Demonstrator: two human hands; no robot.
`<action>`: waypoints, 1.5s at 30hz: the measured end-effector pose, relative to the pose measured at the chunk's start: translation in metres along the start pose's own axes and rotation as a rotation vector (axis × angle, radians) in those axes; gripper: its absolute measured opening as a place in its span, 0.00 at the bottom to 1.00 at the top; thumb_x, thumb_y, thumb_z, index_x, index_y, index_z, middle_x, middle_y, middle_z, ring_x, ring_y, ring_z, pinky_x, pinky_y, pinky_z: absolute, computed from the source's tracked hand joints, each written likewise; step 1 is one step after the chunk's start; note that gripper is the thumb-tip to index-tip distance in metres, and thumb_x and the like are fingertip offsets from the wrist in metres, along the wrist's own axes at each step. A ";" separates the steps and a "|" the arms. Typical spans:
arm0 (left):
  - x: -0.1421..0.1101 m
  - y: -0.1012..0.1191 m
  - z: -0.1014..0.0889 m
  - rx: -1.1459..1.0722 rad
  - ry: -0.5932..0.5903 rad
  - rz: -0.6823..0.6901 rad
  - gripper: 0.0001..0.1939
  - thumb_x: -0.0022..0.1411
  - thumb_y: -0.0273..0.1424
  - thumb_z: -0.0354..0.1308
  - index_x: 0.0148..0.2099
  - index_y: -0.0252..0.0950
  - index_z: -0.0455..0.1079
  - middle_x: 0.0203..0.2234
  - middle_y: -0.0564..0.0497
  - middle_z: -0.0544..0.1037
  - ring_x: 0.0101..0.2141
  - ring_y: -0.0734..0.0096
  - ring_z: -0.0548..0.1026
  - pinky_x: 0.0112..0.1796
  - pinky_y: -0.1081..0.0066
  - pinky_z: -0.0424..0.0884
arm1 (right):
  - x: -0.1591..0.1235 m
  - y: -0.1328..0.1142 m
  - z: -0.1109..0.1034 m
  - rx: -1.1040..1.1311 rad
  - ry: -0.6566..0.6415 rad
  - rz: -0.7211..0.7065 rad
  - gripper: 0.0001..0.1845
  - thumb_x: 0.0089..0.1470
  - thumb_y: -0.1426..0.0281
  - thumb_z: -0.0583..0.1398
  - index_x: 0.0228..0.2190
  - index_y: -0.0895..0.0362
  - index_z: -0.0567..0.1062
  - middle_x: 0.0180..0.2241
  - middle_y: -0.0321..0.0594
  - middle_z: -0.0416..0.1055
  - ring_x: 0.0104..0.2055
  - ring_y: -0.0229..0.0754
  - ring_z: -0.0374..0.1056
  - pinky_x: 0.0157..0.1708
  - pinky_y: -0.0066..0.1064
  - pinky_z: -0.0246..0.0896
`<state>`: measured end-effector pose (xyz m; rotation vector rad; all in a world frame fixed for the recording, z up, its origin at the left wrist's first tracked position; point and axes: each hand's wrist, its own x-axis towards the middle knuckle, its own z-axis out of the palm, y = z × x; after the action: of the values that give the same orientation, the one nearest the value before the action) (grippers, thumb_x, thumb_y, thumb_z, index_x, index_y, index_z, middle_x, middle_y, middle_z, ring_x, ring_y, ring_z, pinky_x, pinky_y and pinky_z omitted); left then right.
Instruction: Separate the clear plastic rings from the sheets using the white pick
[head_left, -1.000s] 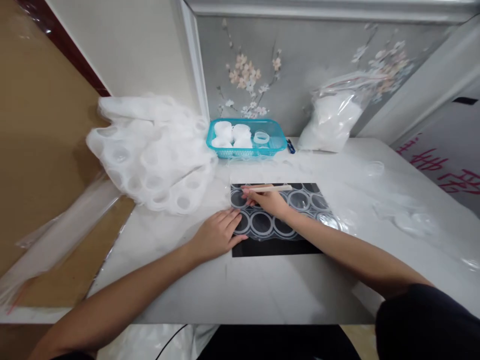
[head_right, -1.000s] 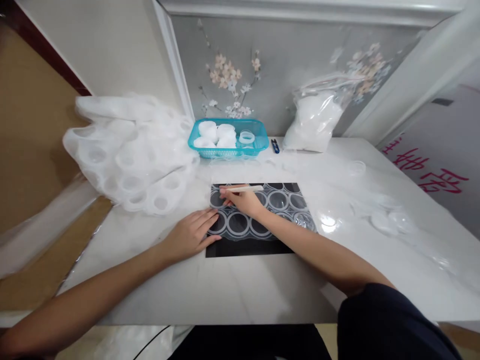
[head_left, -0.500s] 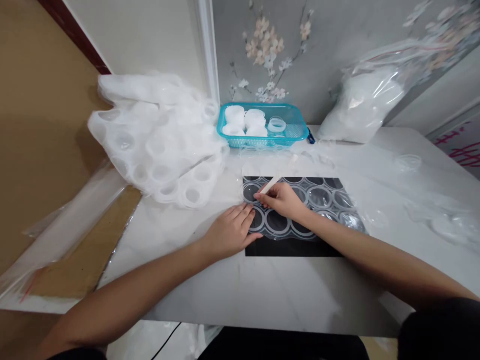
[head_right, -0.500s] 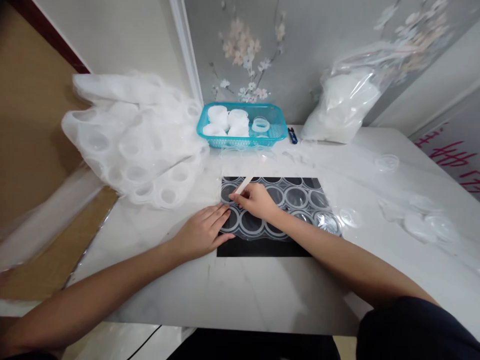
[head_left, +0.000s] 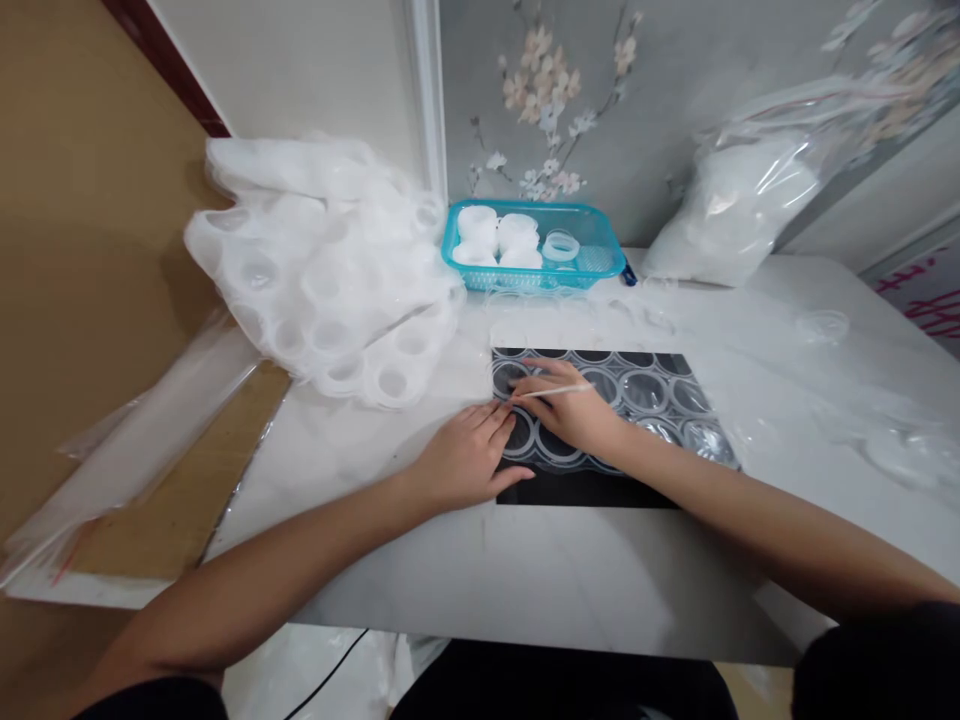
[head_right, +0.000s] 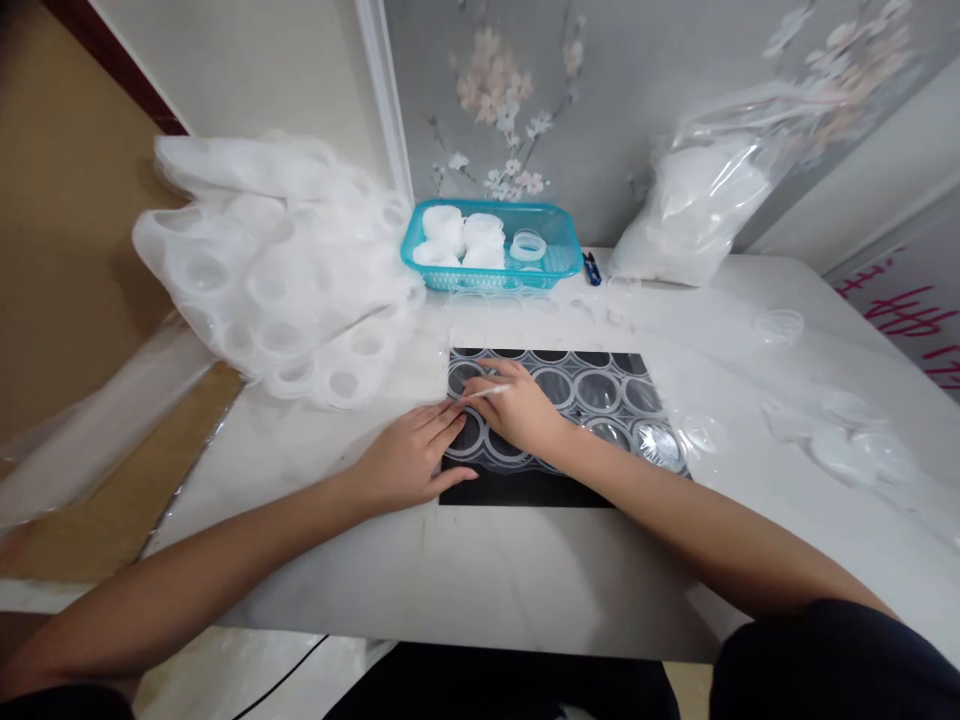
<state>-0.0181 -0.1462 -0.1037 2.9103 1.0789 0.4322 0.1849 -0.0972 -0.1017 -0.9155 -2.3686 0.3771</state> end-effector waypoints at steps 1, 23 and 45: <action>0.000 0.001 -0.001 0.006 -0.020 -0.005 0.39 0.66 0.54 0.46 0.59 0.21 0.63 0.55 0.31 0.70 0.56 0.48 0.68 0.57 0.57 0.63 | -0.002 -0.001 0.001 -0.048 -0.013 -0.049 0.10 0.60 0.73 0.55 0.35 0.54 0.77 0.38 0.41 0.78 0.55 0.51 0.66 0.59 0.50 0.53; 0.027 0.020 -0.006 -0.034 -0.030 0.086 0.40 0.69 0.54 0.37 0.59 0.21 0.64 0.58 0.33 0.67 0.59 0.51 0.65 0.59 0.58 0.61 | -0.035 0.016 -0.030 0.287 0.144 0.492 0.12 0.58 0.61 0.59 0.28 0.55 0.76 0.32 0.40 0.77 0.37 0.47 0.72 0.40 0.36 0.64; 0.041 0.023 -0.007 -0.152 -0.264 0.034 0.47 0.62 0.58 0.48 0.63 0.18 0.59 0.60 0.28 0.61 0.62 0.48 0.59 0.62 0.58 0.54 | -0.036 0.011 -0.028 -0.369 0.008 0.041 0.13 0.59 0.77 0.55 0.36 0.51 0.78 0.37 0.38 0.78 0.56 0.50 0.63 0.63 0.53 0.39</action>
<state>0.0246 -0.1385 -0.0847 2.7557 0.9171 0.1175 0.2293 -0.1126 -0.0983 -1.1264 -2.4594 -0.0539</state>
